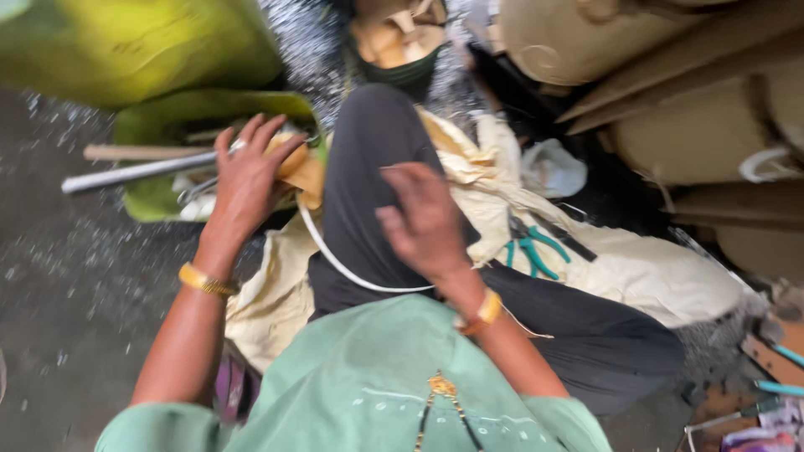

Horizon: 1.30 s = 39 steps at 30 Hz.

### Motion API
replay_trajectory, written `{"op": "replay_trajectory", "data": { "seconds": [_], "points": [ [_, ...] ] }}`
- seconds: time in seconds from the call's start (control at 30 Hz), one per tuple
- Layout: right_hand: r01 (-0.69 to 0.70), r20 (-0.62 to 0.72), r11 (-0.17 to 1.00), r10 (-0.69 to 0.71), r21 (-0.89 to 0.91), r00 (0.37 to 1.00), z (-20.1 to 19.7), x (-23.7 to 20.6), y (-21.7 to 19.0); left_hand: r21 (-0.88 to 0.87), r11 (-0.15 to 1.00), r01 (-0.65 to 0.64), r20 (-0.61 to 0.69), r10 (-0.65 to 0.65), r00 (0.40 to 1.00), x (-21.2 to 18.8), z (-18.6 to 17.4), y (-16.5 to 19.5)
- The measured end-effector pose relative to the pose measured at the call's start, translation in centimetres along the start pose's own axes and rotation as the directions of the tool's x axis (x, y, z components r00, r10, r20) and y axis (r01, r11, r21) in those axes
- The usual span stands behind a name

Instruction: The person sits on the floor and uses pliers to strip and cut white wires, then inserts them into slots on large cylindrical spools. They also fold and attach pieces of brown paper to the spools to secure the wires.

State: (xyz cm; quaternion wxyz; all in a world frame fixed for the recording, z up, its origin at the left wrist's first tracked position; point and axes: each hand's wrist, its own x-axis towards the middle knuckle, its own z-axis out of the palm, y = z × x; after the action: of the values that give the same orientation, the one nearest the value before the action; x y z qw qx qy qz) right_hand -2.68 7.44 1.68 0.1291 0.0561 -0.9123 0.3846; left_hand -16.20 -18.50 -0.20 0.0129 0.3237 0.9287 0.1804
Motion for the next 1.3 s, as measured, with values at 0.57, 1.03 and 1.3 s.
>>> {"op": "replay_trajectory", "data": {
  "seconds": [0.57, 1.03, 1.3],
  "points": [
    [0.157, -0.191, 0.943, -0.218, -0.293, 0.957, -2.0, 5.6, -1.3, -0.256, 0.950, -0.178, -0.331, 0.088, 0.940, 3.1, -2.4, 5.2],
    [-0.245, -0.123, 0.870, 0.325, 0.429, 0.938, -8.4, 6.4, 5.5, -0.388, 0.867, -0.312, -0.070, 0.309, 0.948, 7.5, -3.3, 1.1],
    [-0.304, -0.048, 0.800, 0.382, 0.517, 0.923, -8.2, 5.7, 9.0, -0.374, 0.920, -0.121, 0.218, 0.213, 0.952, 10.1, -1.0, -1.2]
  ]
}}
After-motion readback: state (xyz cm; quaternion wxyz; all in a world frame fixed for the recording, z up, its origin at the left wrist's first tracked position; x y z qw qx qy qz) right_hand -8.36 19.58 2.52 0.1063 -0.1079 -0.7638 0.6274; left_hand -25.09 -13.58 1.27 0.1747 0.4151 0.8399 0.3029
